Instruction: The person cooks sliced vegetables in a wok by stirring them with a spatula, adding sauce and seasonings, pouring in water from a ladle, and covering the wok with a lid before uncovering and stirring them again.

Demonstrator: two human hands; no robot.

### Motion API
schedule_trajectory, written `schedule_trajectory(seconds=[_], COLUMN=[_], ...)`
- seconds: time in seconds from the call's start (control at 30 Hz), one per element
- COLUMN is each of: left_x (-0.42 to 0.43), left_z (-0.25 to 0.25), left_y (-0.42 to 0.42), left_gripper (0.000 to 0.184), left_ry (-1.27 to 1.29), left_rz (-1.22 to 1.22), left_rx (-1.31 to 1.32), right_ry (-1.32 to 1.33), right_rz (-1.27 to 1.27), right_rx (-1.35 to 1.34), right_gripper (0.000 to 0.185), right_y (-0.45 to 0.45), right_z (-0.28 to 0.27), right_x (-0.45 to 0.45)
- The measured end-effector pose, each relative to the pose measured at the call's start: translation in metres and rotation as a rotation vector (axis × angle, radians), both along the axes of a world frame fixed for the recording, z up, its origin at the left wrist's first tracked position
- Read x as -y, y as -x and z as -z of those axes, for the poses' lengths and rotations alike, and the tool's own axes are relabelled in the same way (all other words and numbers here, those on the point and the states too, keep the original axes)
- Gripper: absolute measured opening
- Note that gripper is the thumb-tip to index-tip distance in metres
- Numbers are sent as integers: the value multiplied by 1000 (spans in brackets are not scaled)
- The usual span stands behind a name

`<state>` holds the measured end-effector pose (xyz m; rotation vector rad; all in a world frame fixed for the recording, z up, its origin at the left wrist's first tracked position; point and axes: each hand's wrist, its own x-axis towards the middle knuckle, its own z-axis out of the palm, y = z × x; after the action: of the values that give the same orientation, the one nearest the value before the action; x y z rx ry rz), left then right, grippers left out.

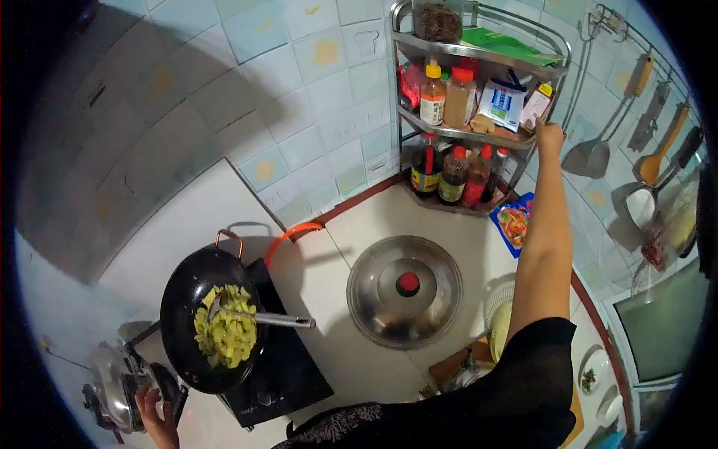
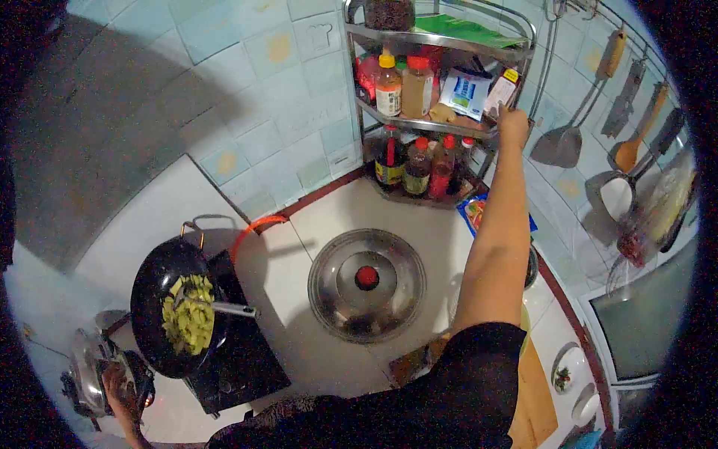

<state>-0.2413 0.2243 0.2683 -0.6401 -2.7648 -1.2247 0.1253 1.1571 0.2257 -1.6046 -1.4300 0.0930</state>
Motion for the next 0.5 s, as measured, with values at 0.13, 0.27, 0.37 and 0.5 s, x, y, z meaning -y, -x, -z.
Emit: schedule_trajectory(seconds=[0.13, 0.27, 0.37, 0.5], left_x=[-22, -63, -67, -86], left_z=[1, -2, -6, -16], left_y=[13, -8, -13, -21], left_gripper=[34, 27, 24, 22], left_ry=[-476, 295, 624, 539], left_rz=[-199, -85, 55, 126], left_rx=[319, -173, -389, -273], right_ry=[256, 246, 315, 32], right_rz=[-17, -20, -7, -20], right_rx=[-52, -143, -117, -20], right_gripper=[54, 53, 48, 41], right_y=[3, 2, 10, 13], right_z=[-12, -5, -11, 7], right_x=[-1, -21, -12, -9])
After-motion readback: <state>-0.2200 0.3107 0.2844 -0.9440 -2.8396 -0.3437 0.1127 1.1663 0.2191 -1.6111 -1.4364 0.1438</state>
